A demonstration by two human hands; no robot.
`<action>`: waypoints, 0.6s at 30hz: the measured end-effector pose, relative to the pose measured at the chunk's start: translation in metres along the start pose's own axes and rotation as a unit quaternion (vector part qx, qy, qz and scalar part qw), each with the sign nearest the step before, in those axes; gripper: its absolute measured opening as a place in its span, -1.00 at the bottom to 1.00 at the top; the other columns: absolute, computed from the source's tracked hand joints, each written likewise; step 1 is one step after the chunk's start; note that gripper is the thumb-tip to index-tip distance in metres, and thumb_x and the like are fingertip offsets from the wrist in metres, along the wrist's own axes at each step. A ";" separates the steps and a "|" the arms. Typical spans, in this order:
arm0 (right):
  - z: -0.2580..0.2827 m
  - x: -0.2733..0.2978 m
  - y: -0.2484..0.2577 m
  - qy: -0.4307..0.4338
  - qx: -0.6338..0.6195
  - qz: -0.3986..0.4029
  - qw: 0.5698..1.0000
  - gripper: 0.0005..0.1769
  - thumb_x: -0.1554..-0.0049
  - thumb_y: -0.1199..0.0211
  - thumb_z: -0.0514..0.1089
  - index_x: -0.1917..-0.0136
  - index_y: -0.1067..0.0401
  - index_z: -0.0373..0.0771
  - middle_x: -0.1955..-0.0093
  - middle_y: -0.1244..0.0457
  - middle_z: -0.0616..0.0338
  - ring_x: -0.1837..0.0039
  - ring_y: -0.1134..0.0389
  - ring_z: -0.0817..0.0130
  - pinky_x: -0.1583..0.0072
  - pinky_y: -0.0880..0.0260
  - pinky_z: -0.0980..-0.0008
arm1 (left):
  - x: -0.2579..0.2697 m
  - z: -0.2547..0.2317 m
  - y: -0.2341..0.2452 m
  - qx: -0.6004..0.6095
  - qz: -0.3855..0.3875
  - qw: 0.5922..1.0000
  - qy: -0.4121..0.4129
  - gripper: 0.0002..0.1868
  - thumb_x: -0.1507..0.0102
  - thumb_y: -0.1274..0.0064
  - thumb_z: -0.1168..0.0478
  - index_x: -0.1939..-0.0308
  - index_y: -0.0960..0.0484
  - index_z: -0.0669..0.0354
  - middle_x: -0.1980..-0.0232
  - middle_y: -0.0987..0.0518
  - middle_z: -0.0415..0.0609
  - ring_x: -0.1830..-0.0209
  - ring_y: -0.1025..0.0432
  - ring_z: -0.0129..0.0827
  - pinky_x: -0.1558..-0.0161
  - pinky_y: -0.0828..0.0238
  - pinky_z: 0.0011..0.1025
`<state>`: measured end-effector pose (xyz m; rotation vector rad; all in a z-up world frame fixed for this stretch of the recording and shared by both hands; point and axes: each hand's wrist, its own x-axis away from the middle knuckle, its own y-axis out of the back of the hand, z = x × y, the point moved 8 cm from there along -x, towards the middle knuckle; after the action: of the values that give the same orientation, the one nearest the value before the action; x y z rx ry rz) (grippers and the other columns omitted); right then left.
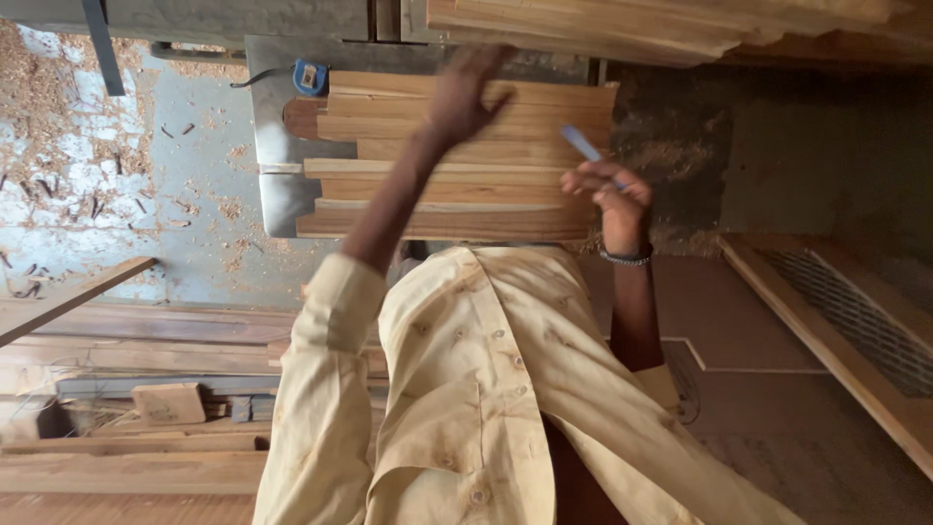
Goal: The person measures and marks wooden planks on a workbench using a metal square and a blue pen. They align the square on the wood, draw straight lines, and occasionally use a tape measure to verify dimensions.
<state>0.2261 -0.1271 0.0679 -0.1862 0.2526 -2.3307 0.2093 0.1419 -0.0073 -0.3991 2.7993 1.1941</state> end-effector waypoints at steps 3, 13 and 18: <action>-0.011 0.008 -0.034 -0.053 -0.010 0.120 0.991 -0.65 -0.17 -0.07 -0.28 -0.17 -0.45 -0.48 -0.03 -0.41 -0.18 -0.08 -0.51 0.09 -0.17 -0.57 0.14 | 0.052 -0.090 -0.011 0.083 0.094 0.988 -0.092 -0.21 -0.09 -0.10 0.27 -0.45 -0.38 -0.05 -0.46 -0.42 -0.06 -0.53 -0.22 -0.18 -0.57 -0.14 -0.04; 0.008 -0.009 -0.037 -0.034 0.133 -0.029 0.990 -0.47 -0.34 -0.14 0.02 -0.44 -0.31 -0.33 0.02 -0.43 -0.09 0.02 -0.50 0.25 -0.10 -0.58 0.24 | 0.122 -0.101 0.002 0.097 0.018 0.995 -0.001 -0.75 -0.35 0.00 0.34 -0.06 -0.69 0.07 -0.06 -0.71 0.01 0.10 -0.64 -0.08 0.08 -0.61 -0.18; -0.018 -0.082 -0.042 0.074 0.459 0.015 0.885 -0.52 -0.32 -0.26 0.03 -0.39 -0.37 -0.26 -0.28 -0.39 -0.06 -0.32 -0.42 0.13 -0.23 -0.49 0.12 | 0.161 -0.028 0.048 0.338 -0.137 0.920 0.145 -0.75 -0.45 0.03 0.24 -0.14 -0.63 0.24 0.03 -0.73 0.01 0.11 -0.57 -0.33 0.12 -0.51 -0.40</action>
<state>0.2502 -0.0369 0.0561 0.4625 -0.7727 -2.1832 0.0423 0.1203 0.0191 -0.9078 3.0093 0.0821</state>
